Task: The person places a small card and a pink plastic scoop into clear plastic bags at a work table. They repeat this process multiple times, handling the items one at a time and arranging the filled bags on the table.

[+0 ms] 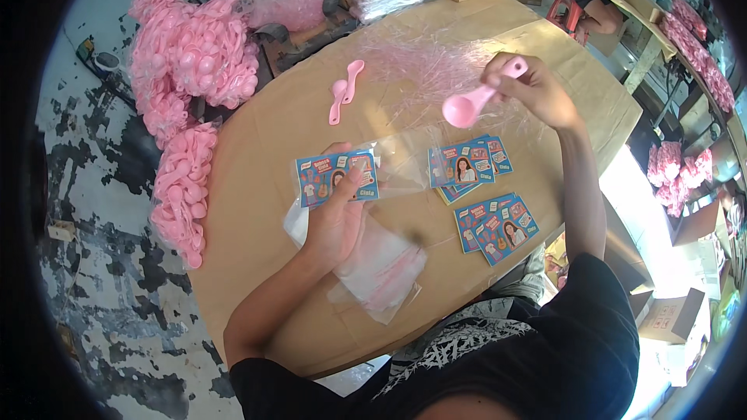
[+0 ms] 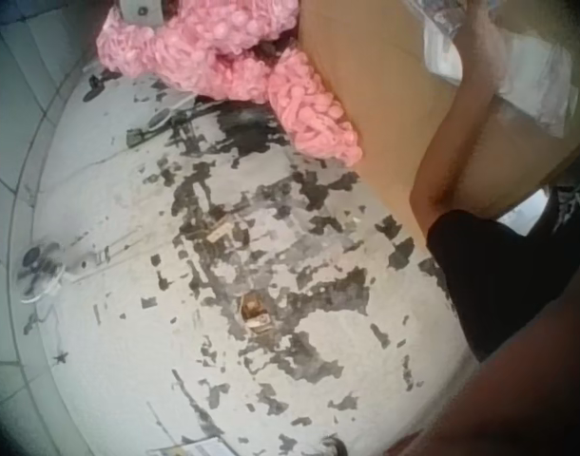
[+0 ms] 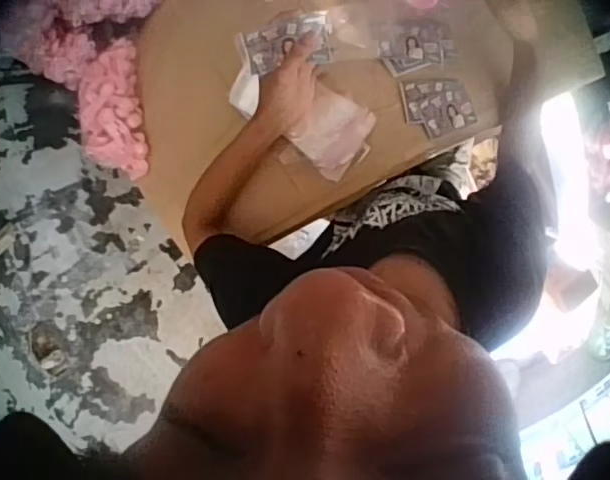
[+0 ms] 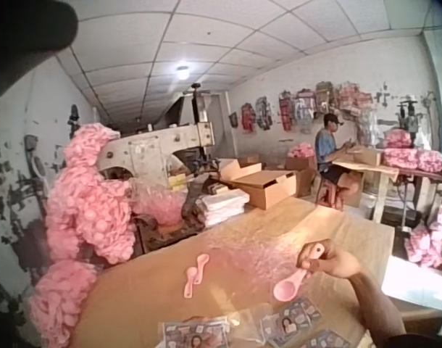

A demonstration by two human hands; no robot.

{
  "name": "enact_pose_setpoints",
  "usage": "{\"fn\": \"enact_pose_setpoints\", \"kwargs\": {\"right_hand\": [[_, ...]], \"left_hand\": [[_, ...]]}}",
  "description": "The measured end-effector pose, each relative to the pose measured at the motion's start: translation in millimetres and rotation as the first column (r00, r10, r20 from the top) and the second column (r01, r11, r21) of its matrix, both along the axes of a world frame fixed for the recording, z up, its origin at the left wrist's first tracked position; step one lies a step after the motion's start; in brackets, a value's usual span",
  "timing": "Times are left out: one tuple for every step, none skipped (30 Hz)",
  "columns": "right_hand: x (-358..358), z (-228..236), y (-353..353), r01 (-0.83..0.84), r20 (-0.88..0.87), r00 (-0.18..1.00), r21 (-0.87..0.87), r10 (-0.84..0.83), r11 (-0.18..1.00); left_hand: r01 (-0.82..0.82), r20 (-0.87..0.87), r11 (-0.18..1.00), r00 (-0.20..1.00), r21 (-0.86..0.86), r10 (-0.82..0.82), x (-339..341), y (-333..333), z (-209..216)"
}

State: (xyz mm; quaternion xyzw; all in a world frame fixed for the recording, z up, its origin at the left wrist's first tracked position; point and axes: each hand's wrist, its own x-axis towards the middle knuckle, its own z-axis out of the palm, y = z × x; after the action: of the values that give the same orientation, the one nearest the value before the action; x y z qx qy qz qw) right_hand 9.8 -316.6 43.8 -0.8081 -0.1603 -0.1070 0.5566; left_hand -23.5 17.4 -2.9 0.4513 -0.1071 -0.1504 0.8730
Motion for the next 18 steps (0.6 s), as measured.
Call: {"fn": "enact_pose_setpoints", "kwargs": {"right_hand": [[2.0,0.9,-4.2,0.005,-0.028,1.000,0.024,-0.004,1.000],[8.7,0.8,1.1,0.148,-0.074,0.985,-0.072,-0.154,0.986],[29.8,-21.8,-16.4,0.385,0.199,0.921,-0.344,-0.334,0.856],[30.2,-21.0,-18.5,0.398,0.103,0.917,-0.243,-0.385,0.885],[30.1,-19.1,-20.1,0.417,0.004,0.907,-0.138,-0.420,0.899],[24.9,-16.2,-22.5,0.419,0.007,0.906,-0.139,-0.422,0.897],[19.4,-11.3,-24.1,0.344,-0.018,0.938,-0.073,-0.346,0.936],[10.2,-9.7,-28.7,0.282,-0.042,0.959,-0.006,-0.282,0.959],[5.8,-10.2,-37.8,0.288,-0.039,0.957,-0.004,-0.288,0.958],[1.8,-6.7,-39.5,0.103,-0.017,0.995,0.059,-0.102,0.993],[0.2,-4.2,-37.9,-0.086,0.017,0.996,0.116,0.085,0.989],[-2.1,0.4,-35.8,0.127,-0.123,0.984,-0.046,-0.132,0.991],[1.6,-1.4,-30.4,0.128,-0.126,0.983,-0.045,-0.133,0.991],[6.7,-4.8,-27.3,0.230,-0.087,0.968,-0.062,-0.235,0.971],[8.7,-7.4,-25.3,0.329,-0.047,0.942,-0.076,-0.333,0.941],[2.6,-0.8,-20.6,0.326,-0.145,0.939,0.075,-0.313,0.943],[3.7,2.9,-20.6,0.317,-0.143,0.942,0.073,-0.305,0.946],[5.2,5.2,-21.8,0.312,-0.107,0.946,0.049,-0.306,0.949]], "left_hand": [[0.003,0.007,1.000,1.000,0.013,-0.003,-0.2,1.1,0.2],[0.019,-0.001,1.000,1.000,0.014,-0.019,-1.1,-0.2,-0.5],[0.013,0.014,1.000,1.000,0.009,-0.013,-1.3,0.3,-0.3],[-0.006,0.037,1.000,0.999,0.000,0.005,2.0,0.7,0.4],[-0.002,0.039,1.000,0.999,-0.001,0.002,1.5,-0.5,-0.3],[-0.003,0.007,1.000,1.000,0.011,0.003,-1.4,-0.3,-1.8],[-0.017,-0.020,1.000,1.000,0.024,0.018,-2.6,0.9,-0.9],[-0.010,-0.016,1.000,1.000,0.025,0.011,-3.3,0.4,-0.3],[-0.003,-0.010,1.000,1.000,0.026,0.003,-3.7,-0.8,-0.1],[-0.002,-0.005,1.000,1.000,0.031,0.003,-3.3,-0.4,-0.8],[-0.002,-0.003,0.999,1.000,0.034,0.003,-1.6,1.2,-1.3],[0.001,0.005,0.999,1.000,0.047,-0.001,0.4,3.0,-1.7],[0.005,0.010,0.998,1.000,0.058,-0.006,0.1,3.5,-2.8],[0.007,0.007,0.998,1.000,0.060,-0.007,-1.6,3.3,-3.1],[0.003,0.000,0.999,1.000,0.053,-0.003,-4.1,2.6,-2.9],[-0.012,-0.003,0.999,1.000,0.043,0.012,-4.5,1.8,-2.1],[-0.021,-0.002,0.999,1.000,0.040,0.021,-3.4,1.4,-2.5],[-0.009,0.011,0.999,1.000,0.043,0.009,-1.5,0.9,-3.4]]}}
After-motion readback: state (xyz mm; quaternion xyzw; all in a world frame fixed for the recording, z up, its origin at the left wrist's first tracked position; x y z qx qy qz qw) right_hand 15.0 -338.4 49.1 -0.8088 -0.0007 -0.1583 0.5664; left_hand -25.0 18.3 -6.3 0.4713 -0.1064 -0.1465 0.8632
